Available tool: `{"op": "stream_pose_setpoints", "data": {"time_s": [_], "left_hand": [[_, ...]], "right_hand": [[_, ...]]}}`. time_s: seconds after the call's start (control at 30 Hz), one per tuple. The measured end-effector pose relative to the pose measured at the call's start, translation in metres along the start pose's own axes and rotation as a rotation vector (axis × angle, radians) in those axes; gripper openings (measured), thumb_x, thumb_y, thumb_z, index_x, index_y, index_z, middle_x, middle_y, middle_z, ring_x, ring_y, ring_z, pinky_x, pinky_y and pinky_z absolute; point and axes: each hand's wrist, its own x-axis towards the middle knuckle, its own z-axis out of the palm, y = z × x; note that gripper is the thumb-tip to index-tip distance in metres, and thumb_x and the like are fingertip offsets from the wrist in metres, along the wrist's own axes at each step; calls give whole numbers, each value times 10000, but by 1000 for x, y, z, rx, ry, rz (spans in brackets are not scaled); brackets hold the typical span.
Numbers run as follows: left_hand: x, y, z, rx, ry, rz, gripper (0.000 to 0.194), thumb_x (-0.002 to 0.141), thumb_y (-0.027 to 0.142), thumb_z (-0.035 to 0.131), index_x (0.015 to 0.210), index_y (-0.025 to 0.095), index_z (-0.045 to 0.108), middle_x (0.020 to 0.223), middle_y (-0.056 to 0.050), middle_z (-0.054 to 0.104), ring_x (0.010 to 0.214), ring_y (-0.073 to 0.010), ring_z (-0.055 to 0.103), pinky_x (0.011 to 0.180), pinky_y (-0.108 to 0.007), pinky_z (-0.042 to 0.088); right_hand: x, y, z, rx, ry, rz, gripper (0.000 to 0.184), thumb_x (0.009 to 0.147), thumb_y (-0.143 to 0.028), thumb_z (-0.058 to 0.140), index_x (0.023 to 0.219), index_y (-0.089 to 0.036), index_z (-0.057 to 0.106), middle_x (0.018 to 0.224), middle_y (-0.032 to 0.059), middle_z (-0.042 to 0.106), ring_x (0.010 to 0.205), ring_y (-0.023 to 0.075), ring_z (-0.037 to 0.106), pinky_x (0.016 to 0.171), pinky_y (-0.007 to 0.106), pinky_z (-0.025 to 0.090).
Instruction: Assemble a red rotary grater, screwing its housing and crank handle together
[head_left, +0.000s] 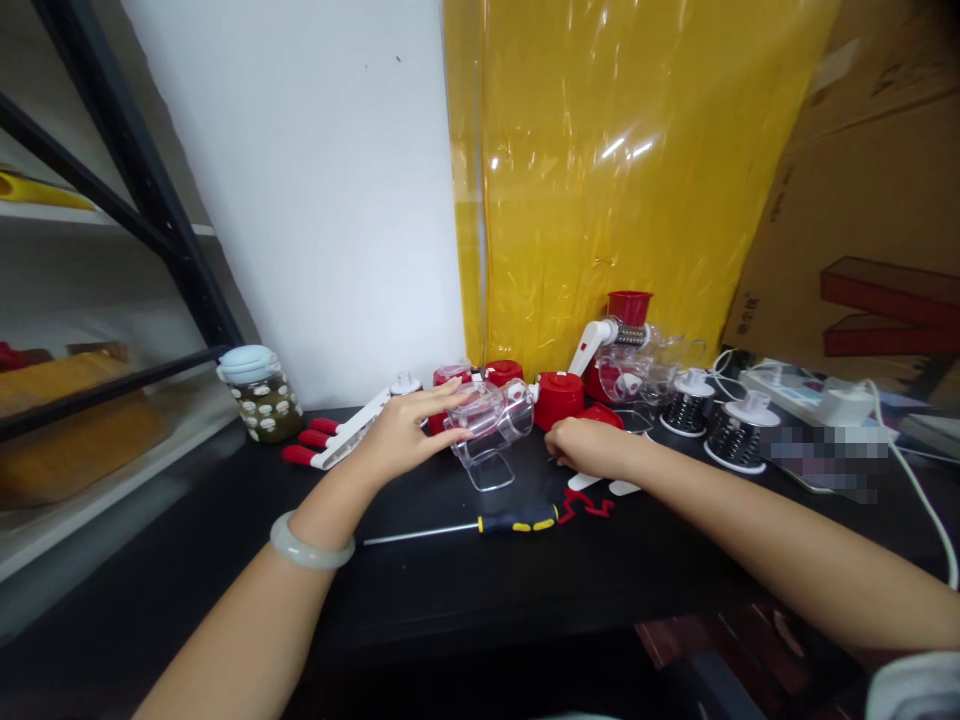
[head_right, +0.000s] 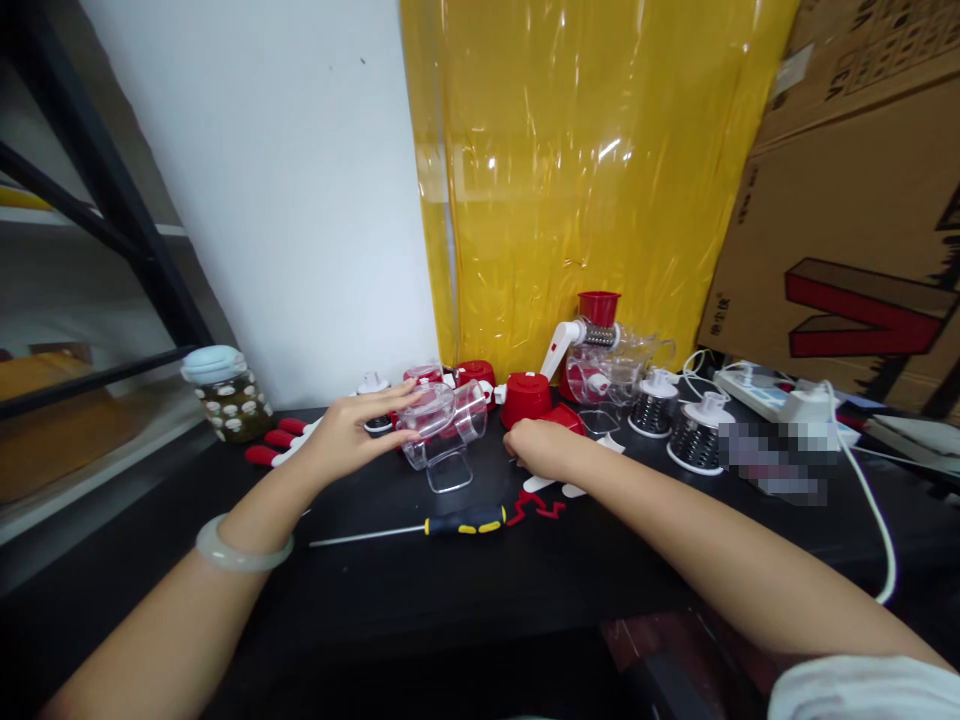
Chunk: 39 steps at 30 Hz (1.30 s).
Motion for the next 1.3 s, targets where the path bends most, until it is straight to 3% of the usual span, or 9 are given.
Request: {"op": "stream_pose_setpoints", "data": {"time_s": [0.2,0.47,0.6,0.7,0.77,0.97,1.07,1.13,1.3], "left_hand": [[0,0,1,-10,21,21,496,800,413,734,1260,250,644,1313,-97,642,1231,-257,599,1077,-488,464],[1,-3,3,-17,42,19,510,777,423,755,1248,262,644,1256,-92,681,1204,-267,606,1062,-519,454],[1,-6,-3,-33,42,-27,555,761,437,764,1268,264,617,1277,-97,657,1181,-265,608,1018,-500,491],[0,-11,-10,-37,84,-66,490,807,430,720,1253,257,618,1255,-89,653,1153,-249,611,975,-455,527],[0,-13,-14,-46,128,-103,417,861,422,656,1236,240,627,1228,-92,654,1112,-236,624,938,-418,550],[0,-8,-21,-76,205,-190,352,906,425,579,1165,203,662,1161,-86,669,1042,-223,643,868,-363,574],[6,-5,-20,-165,242,-309,349,914,440,564,1145,199,664,1138,-81,693,941,-213,676,833,-367,581],[12,-4,-18,-239,224,-379,351,915,452,562,1140,200,655,1139,-81,701,912,-213,686,822,-370,581],[15,-5,-10,-342,86,-449,384,936,479,510,1220,224,559,1295,-109,614,1199,-272,584,1014,-483,489]], "right_hand": [[6,-6,2,-100,-114,65,257,933,-351,574,1084,-149,628,1078,67,656,947,172,641,837,382,547],[9,-13,0,-105,-167,98,332,925,-357,587,1182,-147,592,1168,93,625,1002,196,632,854,401,547],[9,-11,0,-49,-130,61,268,921,-332,591,1103,-135,612,1063,73,650,904,167,639,797,360,548],[6,-5,-10,37,-40,2,99,846,-180,619,932,-132,614,877,55,664,726,129,606,659,254,487],[1,1,-22,103,54,-25,81,782,-111,602,846,-154,579,787,37,648,632,109,556,575,223,419],[-10,11,-59,288,431,-39,67,802,-172,531,823,-200,474,714,-1,594,628,119,539,598,236,419],[-2,12,-70,363,544,-72,73,808,-221,545,792,-206,475,691,-1,603,634,129,572,605,246,443],[8,14,-78,395,588,-102,92,786,-223,568,749,-205,486,672,-1,611,621,129,579,593,246,441],[31,25,-103,459,724,-126,76,777,-222,579,749,-203,511,673,-4,608,613,125,564,589,252,441]]}}
